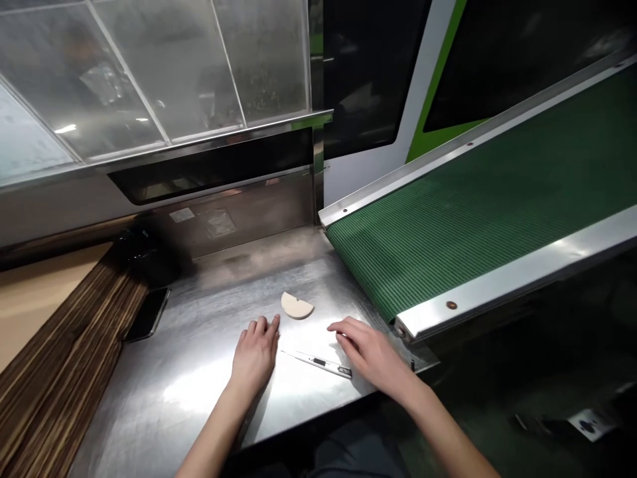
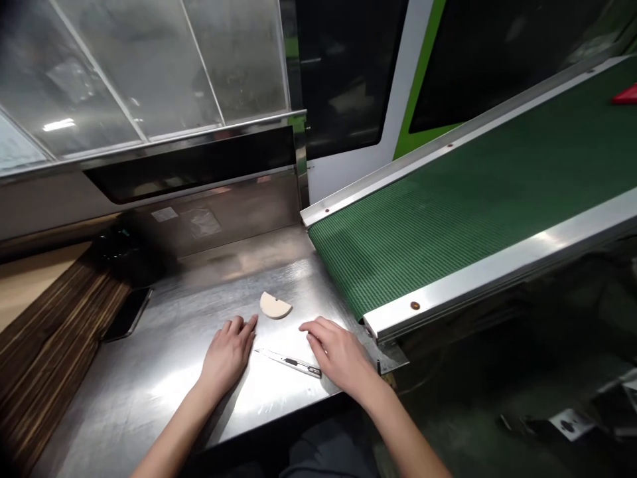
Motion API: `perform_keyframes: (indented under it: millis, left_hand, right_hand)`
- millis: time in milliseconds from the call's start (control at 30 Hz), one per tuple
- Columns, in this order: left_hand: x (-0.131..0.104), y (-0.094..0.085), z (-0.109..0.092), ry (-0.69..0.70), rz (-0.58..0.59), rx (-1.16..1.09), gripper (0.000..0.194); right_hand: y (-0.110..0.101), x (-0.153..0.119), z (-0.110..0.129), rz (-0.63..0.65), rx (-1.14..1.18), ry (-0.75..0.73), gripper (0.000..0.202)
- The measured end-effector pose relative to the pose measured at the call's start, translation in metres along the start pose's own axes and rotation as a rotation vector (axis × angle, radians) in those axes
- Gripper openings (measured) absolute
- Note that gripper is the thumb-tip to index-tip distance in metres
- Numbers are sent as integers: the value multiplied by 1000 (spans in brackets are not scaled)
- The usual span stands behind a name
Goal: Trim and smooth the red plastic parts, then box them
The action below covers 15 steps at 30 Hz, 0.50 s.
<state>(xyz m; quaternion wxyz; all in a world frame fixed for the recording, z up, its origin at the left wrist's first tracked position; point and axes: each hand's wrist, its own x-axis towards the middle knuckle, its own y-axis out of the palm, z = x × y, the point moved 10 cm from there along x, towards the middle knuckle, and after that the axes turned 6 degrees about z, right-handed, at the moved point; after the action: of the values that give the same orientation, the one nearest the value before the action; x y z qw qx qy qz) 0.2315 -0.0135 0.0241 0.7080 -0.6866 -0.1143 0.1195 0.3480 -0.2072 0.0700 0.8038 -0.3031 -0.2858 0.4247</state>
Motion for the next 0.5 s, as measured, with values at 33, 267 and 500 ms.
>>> perform_keyframes:
  millis: [33,267,500]
  left_hand:
    - [-6,1,0,14,-1,12,47]
    - [-88,14,-2,58,-111,37,48]
    - [-139,21,-17,-22,-278,-109,56]
  right_hand:
    - [7,10,1,67,-43,-19,27]
    - [55,45,3,288,-355,-36,37]
    - [68,47,-1,333,-393,39,42]
